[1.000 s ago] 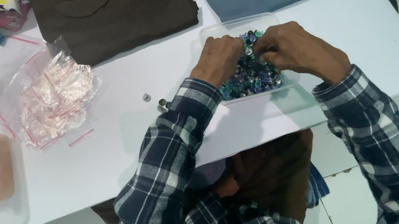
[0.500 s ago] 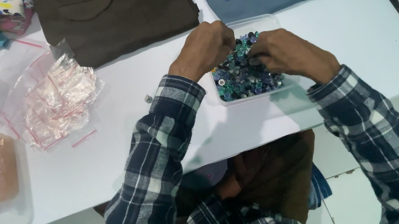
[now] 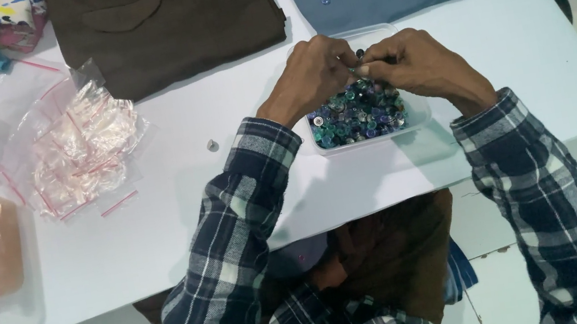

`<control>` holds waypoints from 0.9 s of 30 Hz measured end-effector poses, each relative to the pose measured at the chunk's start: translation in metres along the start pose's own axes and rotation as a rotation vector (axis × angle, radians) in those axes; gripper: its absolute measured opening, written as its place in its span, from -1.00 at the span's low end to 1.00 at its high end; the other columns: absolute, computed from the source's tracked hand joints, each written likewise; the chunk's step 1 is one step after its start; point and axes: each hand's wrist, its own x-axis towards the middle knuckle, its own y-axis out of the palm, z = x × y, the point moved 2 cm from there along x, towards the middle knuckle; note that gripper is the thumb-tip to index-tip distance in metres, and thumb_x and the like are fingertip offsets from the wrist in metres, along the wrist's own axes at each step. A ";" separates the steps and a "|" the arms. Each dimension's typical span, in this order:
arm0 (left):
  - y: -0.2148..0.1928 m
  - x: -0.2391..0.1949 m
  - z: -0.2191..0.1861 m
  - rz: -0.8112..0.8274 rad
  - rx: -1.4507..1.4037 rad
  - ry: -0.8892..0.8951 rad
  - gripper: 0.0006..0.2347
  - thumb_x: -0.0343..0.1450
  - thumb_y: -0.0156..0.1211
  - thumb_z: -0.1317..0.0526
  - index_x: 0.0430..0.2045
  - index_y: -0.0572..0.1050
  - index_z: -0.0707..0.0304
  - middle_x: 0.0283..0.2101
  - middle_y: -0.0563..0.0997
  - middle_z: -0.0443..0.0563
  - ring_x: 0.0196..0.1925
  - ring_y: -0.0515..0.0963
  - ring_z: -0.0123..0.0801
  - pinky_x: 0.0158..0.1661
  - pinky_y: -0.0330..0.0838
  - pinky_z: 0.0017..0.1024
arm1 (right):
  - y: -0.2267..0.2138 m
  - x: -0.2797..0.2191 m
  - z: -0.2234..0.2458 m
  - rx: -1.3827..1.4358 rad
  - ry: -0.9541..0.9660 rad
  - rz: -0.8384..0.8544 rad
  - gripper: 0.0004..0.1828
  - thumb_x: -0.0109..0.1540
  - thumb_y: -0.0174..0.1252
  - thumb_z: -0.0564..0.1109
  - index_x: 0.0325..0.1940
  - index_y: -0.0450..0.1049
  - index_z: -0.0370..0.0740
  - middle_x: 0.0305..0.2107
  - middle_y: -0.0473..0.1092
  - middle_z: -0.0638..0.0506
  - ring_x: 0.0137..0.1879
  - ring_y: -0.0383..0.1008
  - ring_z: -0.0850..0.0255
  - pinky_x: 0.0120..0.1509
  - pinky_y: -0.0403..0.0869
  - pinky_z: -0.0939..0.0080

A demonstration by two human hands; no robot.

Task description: Sorting various buttons from a container and placing them into small plastic bags for packaging.

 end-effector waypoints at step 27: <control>-0.078 -0.224 0.001 -0.356 0.118 -0.191 -0.85 0.35 0.29 0.44 -0.34 0.64 0.12 -0.45 0.70 0.04 -0.36 0.73 -0.22 -0.22 0.50 -0.39 | 0.170 -0.041 0.088 -0.124 -0.465 -0.241 -0.86 0.27 0.22 -0.27 -0.12 0.64 -0.18 -0.33 0.57 -0.09 -0.25 0.64 0.09 -0.21 0.64 0.23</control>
